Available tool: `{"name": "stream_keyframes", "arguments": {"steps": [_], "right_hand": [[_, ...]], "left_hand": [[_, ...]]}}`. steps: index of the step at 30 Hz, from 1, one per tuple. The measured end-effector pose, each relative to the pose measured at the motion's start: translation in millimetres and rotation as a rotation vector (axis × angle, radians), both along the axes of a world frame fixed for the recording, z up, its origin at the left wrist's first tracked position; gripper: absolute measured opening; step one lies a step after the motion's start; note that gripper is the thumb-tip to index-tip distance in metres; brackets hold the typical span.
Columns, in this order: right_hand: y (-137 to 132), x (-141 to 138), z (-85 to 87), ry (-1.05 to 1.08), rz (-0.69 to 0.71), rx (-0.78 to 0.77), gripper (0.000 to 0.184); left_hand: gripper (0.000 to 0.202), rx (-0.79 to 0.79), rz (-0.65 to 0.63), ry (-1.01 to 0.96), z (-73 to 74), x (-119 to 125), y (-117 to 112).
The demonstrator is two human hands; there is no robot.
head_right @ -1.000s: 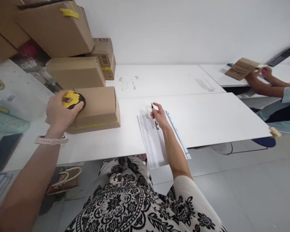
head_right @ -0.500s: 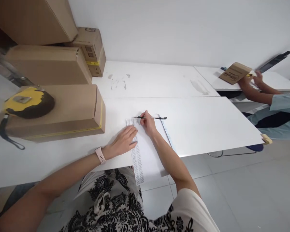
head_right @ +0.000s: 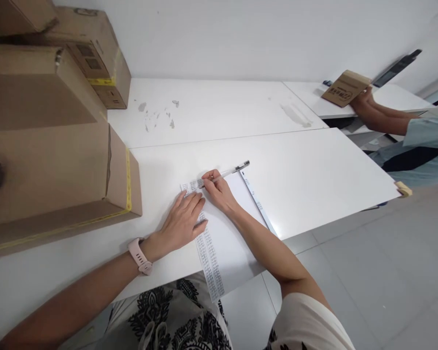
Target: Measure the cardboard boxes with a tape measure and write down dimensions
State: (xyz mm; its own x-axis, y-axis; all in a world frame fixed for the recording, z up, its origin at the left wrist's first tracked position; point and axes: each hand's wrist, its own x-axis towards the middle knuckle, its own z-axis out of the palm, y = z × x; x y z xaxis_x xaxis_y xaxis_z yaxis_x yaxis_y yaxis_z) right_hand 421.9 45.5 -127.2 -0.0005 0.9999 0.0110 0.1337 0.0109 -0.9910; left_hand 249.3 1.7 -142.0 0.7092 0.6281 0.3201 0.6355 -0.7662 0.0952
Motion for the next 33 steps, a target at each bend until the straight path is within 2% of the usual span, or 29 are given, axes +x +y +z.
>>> {"name": "stream_keyframes", "arguments": {"steps": [5,10,14,33], "right_hand": [[2.4,0.6,-7.3,0.13,0.038,0.002,0.039],[3.2,2.5,-7.7,-0.057,-0.06,0.052,0.033],[1.9,2.4,-5.0,-0.166,-0.05,0.091,0.026],[1.3,-0.7,-7.3,-0.243,-0.02,0.127,0.025]], "left_hand": [[0.052,-0.004,0.017,-0.007,-0.1,1.8,-0.7],[0.052,0.001,0.018,0.0,-0.5,2.1,-2.1],[0.052,-0.001,0.025,0.001,-0.5,1.8,-2.8],[0.051,-0.039,0.029,-0.033,-4.9,2.5,-2.9]]}}
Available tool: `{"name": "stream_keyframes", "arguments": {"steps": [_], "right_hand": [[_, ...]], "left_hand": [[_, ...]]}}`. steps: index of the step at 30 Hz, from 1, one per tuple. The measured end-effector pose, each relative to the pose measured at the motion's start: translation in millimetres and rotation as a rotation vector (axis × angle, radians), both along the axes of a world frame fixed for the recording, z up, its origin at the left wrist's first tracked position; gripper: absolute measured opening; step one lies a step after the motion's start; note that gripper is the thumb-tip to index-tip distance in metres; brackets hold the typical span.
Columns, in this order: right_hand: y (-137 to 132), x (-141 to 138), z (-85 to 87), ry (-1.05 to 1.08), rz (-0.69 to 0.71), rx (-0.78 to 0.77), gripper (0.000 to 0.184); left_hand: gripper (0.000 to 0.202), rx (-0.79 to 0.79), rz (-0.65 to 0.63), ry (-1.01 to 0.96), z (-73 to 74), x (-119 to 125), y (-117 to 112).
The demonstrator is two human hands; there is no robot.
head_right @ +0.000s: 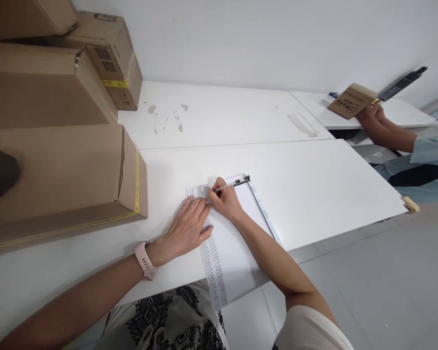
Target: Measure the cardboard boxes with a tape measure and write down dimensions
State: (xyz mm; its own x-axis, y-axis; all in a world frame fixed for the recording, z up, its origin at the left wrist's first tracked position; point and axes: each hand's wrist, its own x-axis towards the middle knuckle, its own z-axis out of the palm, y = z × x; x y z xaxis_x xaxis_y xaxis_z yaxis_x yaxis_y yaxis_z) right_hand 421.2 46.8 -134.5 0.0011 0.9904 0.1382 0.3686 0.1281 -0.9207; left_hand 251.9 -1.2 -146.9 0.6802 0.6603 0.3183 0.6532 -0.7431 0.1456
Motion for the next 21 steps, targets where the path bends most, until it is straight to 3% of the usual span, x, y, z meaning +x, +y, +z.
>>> {"name": "stream_keyframes", "arguments": {"steps": [21], "right_hand": [[-0.1,0.9,2.0,0.011,-0.034,-0.022,0.025]], "left_hand": [[0.051,-0.012,-0.005,0.016,1.6,-0.7,0.5]]}}
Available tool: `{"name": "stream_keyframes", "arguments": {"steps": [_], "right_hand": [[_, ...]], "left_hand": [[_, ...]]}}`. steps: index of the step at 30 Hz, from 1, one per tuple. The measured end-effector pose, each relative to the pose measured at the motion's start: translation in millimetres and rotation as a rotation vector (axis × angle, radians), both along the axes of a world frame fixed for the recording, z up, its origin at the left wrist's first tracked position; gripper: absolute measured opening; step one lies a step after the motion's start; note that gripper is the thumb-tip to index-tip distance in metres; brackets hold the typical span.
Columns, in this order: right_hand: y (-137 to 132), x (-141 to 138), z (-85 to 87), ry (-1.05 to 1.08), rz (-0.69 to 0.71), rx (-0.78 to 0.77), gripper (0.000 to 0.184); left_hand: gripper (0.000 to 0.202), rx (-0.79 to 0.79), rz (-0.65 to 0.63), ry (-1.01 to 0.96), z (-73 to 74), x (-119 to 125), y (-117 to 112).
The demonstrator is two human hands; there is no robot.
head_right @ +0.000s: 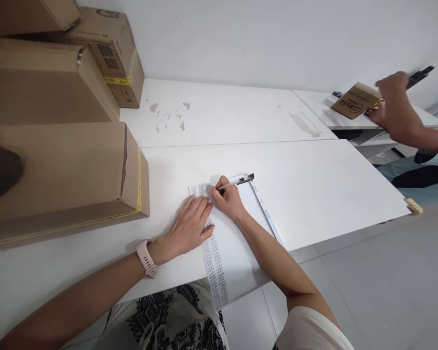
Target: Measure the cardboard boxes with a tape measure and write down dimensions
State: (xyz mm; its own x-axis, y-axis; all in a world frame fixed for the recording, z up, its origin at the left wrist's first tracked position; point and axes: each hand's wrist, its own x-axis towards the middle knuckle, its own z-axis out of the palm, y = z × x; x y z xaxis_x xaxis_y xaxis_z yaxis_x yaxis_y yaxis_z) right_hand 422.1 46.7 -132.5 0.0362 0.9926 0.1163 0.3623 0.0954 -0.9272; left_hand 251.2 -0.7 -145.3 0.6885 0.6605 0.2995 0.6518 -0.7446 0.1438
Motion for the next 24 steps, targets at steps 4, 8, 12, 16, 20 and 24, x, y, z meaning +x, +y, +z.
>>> {"name": "stream_keyframes", "arguments": {"steps": [4,8,12,16,20,24], "right_hand": [[-0.1,0.5,-1.1,-0.012,0.002,0.008,0.025],[-0.5,1.4,-0.5,-0.02,0.011,0.002,0.024],[-0.6,1.8,0.5,-0.032,0.003,-0.002,0.023],[-0.7,1.7,0.8,-0.025,0.001,-0.007,0.024],[-0.5,1.4,0.9,-0.025,0.004,-0.01,0.023],[-0.8,1.2,1.4,-0.034,-0.021,-0.006,0.025]], "left_hand": [[0.052,-0.013,-0.002,0.001,0.3,0.5,-0.2],[0.051,-0.012,-0.002,-0.01,-0.6,0.2,-0.3],[0.051,-0.022,-0.001,-0.017,-0.7,0.1,-0.2],[0.052,-0.036,-0.007,-0.014,0.7,0.3,-0.2],[0.053,-0.031,-0.013,-0.008,1.6,0.3,-0.3],[0.051,-0.027,-0.003,-0.013,1.2,0.1,-0.5]]}}
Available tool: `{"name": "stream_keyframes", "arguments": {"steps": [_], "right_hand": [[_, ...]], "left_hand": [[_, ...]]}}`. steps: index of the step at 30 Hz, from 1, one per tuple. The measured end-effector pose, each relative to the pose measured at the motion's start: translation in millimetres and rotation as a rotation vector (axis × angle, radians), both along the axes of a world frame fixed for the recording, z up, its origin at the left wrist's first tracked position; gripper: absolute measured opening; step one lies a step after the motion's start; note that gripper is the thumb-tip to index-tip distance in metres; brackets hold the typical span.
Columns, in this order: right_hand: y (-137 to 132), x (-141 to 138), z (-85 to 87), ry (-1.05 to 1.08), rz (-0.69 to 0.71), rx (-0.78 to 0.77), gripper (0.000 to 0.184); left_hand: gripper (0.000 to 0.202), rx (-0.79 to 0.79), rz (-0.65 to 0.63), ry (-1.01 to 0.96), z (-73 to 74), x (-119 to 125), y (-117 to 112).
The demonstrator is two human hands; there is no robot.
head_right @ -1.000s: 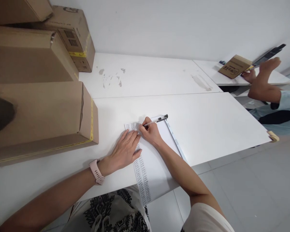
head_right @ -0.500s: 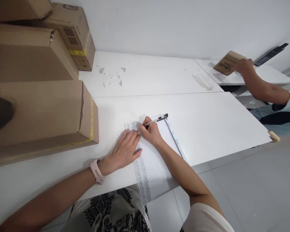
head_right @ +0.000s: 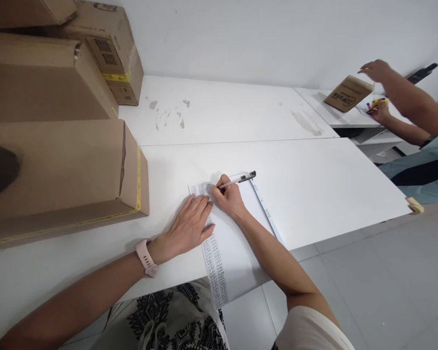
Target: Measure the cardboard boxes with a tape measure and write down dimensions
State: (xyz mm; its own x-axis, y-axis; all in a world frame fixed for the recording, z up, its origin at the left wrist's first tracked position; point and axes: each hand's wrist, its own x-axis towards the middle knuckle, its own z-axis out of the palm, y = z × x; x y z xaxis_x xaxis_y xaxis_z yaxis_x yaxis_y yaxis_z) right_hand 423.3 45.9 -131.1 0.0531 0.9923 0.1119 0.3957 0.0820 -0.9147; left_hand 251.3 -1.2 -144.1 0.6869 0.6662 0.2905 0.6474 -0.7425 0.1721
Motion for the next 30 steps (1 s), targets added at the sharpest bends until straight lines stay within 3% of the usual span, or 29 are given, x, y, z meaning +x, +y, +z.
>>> {"name": "stream_keyframes", "arguments": {"steps": [30], "right_hand": [[0.8,0.4,-0.5,-0.015,-0.032,0.01,0.024]], "left_hand": [[0.054,0.002,0.001,0.035,3.3,0.3,-0.2]]}}
